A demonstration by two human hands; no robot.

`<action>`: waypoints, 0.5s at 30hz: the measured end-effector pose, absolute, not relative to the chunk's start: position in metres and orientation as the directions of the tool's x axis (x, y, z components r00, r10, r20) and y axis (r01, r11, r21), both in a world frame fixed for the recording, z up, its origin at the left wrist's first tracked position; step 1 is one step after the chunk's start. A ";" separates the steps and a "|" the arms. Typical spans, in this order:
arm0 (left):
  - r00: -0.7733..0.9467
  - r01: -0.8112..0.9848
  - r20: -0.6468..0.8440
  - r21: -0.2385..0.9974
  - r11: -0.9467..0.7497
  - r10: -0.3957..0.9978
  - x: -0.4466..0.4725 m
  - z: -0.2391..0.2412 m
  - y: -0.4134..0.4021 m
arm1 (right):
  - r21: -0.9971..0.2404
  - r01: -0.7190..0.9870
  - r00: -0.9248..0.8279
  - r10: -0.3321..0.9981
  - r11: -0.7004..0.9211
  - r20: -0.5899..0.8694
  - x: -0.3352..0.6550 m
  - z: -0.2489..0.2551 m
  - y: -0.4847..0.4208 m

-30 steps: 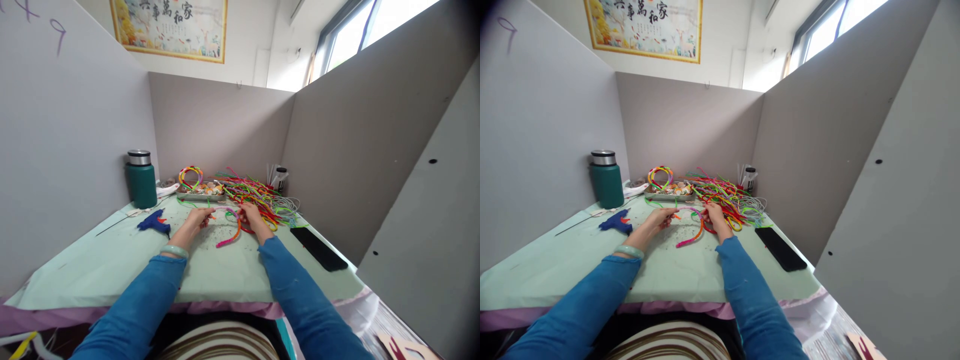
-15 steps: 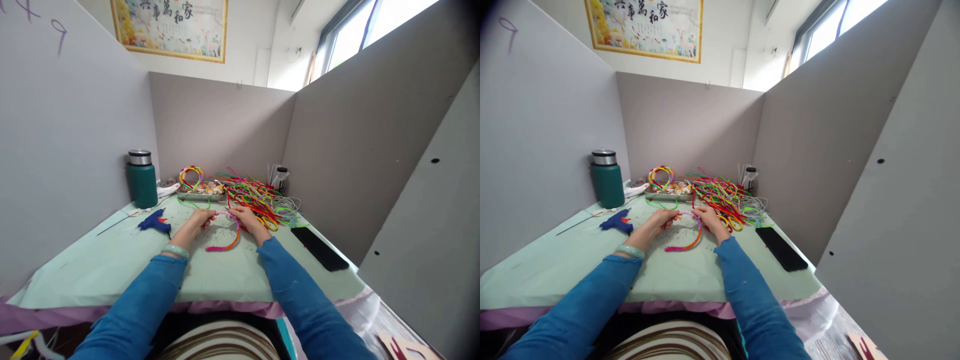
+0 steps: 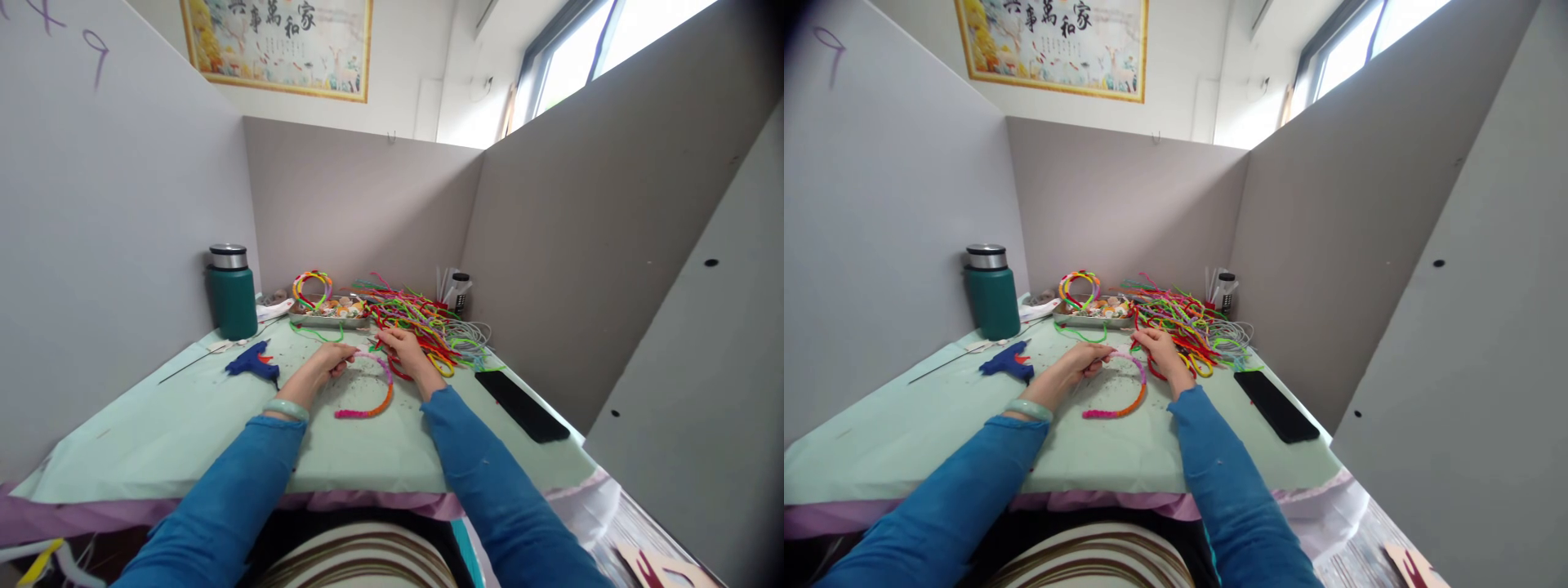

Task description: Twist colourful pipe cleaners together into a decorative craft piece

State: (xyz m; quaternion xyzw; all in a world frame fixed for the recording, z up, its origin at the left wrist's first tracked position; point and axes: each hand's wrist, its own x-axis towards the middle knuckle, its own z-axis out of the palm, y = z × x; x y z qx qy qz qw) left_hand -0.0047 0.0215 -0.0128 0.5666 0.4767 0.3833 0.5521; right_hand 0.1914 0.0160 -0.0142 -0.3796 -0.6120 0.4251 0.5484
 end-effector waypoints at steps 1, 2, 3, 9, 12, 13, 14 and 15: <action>0.254 0.119 -0.096 0.991 0.067 0.962 -0.004 -0.012 0.021 | -0.930 -0.008 -0.108 0.924 0.369 0.367 0.191 -0.014 0.016; 0.255 0.115 -0.096 0.991 0.068 0.962 -0.004 -0.012 0.020 | -0.923 -0.005 -0.117 0.917 0.384 0.382 0.191 -0.014 0.016; 0.256 0.107 -0.090 0.992 0.065 0.963 -0.003 -0.011 0.018 | -0.919 0.006 -0.136 0.911 0.394 0.389 0.190 -0.014 0.015; 0.305 0.096 -0.052 0.995 0.024 0.951 -0.001 -0.006 0.013 | -0.918 0.046 -0.246 0.895 0.394 0.372 0.178 -0.023 0.017; 0.334 0.094 -0.029 0.996 -0.002 0.942 -0.001 -0.007 0.013 | -0.914 0.064 -0.235 0.896 0.400 0.376 0.175 -0.027 0.018; 0.341 0.096 -0.017 0.995 -0.017 0.940 -0.001 -0.007 0.013 | -0.914 0.069 -0.223 0.900 0.399 0.375 0.175 -0.028 0.019; 0.351 0.105 -0.004 0.994 -0.035 0.936 -0.001 -0.008 0.013 | -0.914 0.074 -0.213 0.902 0.399 0.376 0.175 -0.028 0.020; 0.363 0.123 0.007 0.991 -0.056 0.932 -0.001 -0.008 0.012 | -0.913 0.079 -0.206 0.903 0.400 0.378 0.175 -0.029 0.020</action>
